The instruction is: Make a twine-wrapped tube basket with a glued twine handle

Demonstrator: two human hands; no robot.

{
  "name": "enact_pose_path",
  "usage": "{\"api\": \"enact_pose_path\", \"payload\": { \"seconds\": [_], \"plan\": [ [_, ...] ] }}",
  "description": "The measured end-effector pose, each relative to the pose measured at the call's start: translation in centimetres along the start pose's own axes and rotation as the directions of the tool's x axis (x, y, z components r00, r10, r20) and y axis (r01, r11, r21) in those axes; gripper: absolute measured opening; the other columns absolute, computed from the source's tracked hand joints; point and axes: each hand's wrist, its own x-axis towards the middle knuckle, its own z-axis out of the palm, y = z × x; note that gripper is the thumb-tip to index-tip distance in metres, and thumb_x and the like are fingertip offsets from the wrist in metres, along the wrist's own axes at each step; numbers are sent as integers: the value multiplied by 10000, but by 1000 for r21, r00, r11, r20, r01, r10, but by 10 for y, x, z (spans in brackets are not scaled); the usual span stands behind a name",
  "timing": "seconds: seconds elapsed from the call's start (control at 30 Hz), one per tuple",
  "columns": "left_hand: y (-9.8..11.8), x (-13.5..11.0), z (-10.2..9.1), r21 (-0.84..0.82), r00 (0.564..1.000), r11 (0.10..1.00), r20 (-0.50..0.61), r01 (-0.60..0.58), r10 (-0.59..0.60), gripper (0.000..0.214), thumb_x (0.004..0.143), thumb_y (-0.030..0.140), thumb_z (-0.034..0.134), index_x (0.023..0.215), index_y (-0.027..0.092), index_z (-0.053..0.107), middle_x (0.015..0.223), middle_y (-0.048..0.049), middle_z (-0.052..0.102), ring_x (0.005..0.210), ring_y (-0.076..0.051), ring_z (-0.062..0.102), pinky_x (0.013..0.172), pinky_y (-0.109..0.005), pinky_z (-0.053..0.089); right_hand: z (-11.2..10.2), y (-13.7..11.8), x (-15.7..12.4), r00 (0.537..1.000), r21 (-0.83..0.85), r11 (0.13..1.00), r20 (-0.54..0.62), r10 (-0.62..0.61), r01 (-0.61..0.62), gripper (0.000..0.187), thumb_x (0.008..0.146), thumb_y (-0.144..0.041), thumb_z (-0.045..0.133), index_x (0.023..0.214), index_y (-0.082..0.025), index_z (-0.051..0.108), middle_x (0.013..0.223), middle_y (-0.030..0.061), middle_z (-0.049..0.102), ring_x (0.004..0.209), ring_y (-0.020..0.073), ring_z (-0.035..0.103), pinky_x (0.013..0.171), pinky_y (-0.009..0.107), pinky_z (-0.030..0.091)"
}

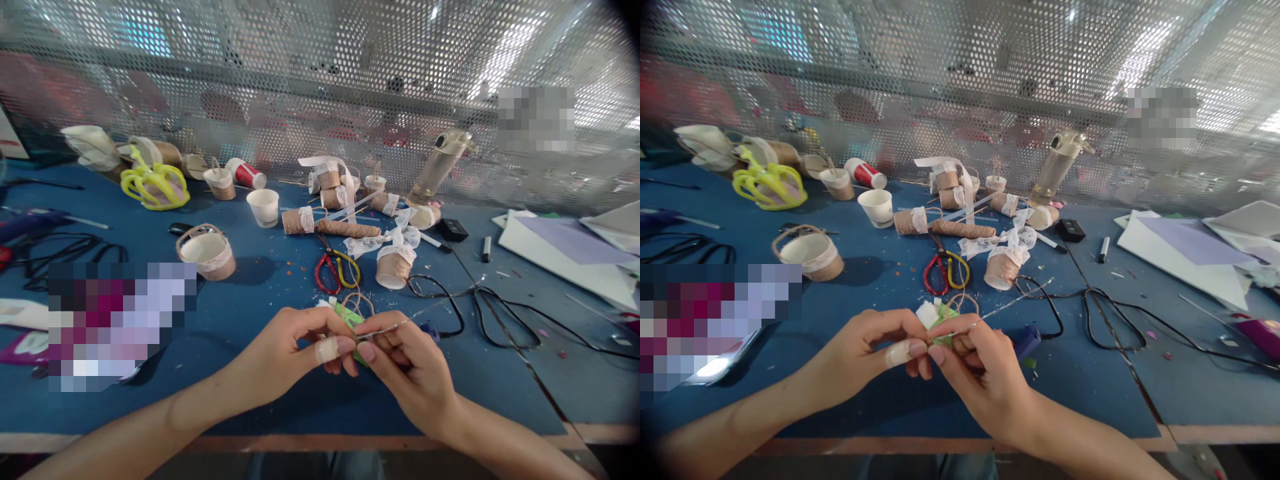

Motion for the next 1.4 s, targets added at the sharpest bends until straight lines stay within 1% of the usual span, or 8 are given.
{"api": "enact_pose_path", "payload": {
  "seconds": [0.13, 0.43, 0.67, 0.87, 0.97, 1.13, 1.23, 1.4],
  "plan": [
    [0, 0, 1, 42, 998, 999, -56, -32, 34, 122, 950, 186, 630, 862, 157, 709, 775, 14, 761, 669, -78, 668, 660, -145, 519, 2, 2, -4, 999, 109, 993, -15, 48, -46, 94, 1024, -187, 540, 1090, -253, 557, 801, -10, 711, 641, 85, 634, 531, 170, 443],
    [-2, -1, 5, 204, 973, 969, -153, -139, 172, 64, 917, 157, 661, 874, 167, 708, 752, 37, 759, 620, -64, 689, 607, -106, 521, 1, -1, -6, 997, 18, 996, -9, 83, -83, 48, 1002, -209, 576, 1027, -218, 615, 900, 43, 730, 696, 119, 699, 545, 185, 522],
    [-10, -6, 6, 514, 895, 812, -170, -277, 413, 152, 853, 65, 724, 918, 198, 688, 750, 84, 749, 581, -27, 671, 626, -74, 486, 3, -1, -3, 995, -100, 992, -76, 64, -71, 103, 981, -262, 595, 896, -205, 606, 793, 36, 719, 471, 84, 570, 402, 200, 404],
    [-13, -6, 6, 656, 832, 661, -88, -366, 548, 141, 901, 93, 679, 1005, 187, 657, 880, 25, 787, 769, -106, 750, 732, -143, 526, 3, 2, -4, 992, -175, 980, -94, 80, -96, 101, 960, -265, 612, 882, -200, 622, 703, 12, 661, 425, 71, 462, 364, 201, 291],
    [-10, -5, 3, 591, 879, 729, -68, -346, 473, 154, 905, 108, 678, 1035, 190, 668, 898, 27, 782, 785, -96, 743, 746, -133, 521, 4, 2, -3, 994, -138, 988, -95, 56, -69, 68, 959, -222, 602, 893, -206, 601, 694, -5, 652, 422, 60, 455, 374, 180, 310],
    [-1, 0, -2, 359, 986, 921, -8, -152, 165, 133, 984, 176, 584, 968, 202, 713, 886, 41, 773, 794, -83, 723, 727, -125, 513, 3, 4, -2, 994, -53, 999, -109, 8, -13, 95, 952, -160, 611, 944, -239, 560, 738, -23, 680, 510, 76, 602, 420, 144, 399],
    [1, 1, -3, 262, 995, 961, 58, -92, 79, 200, 1008, 207, 556, 905, 185, 726, 866, 35, 779, 786, -85, 716, 760, -134, 519, 2, 4, -1, 998, -55, 998, -67, -5, 1, 119, 951, -134, 608, 957, -243, 561, 747, -28, 685, 533, 70, 609, 437, 138, 398],
    [-1, 0, -1, 256, 998, 966, -30, -42, 52, 139, 984, 227, 607, 907, 188, 716, 825, 45, 771, 712, -69, 702, 687, -117, 510, 1, 5, 1, 995, -64, 998, -99, -11, 4, 97, 944, -139, 615, 975, -231, 610, 762, -31, 645, 437, 34, 388, 405, 170, 296]
  ]
}}
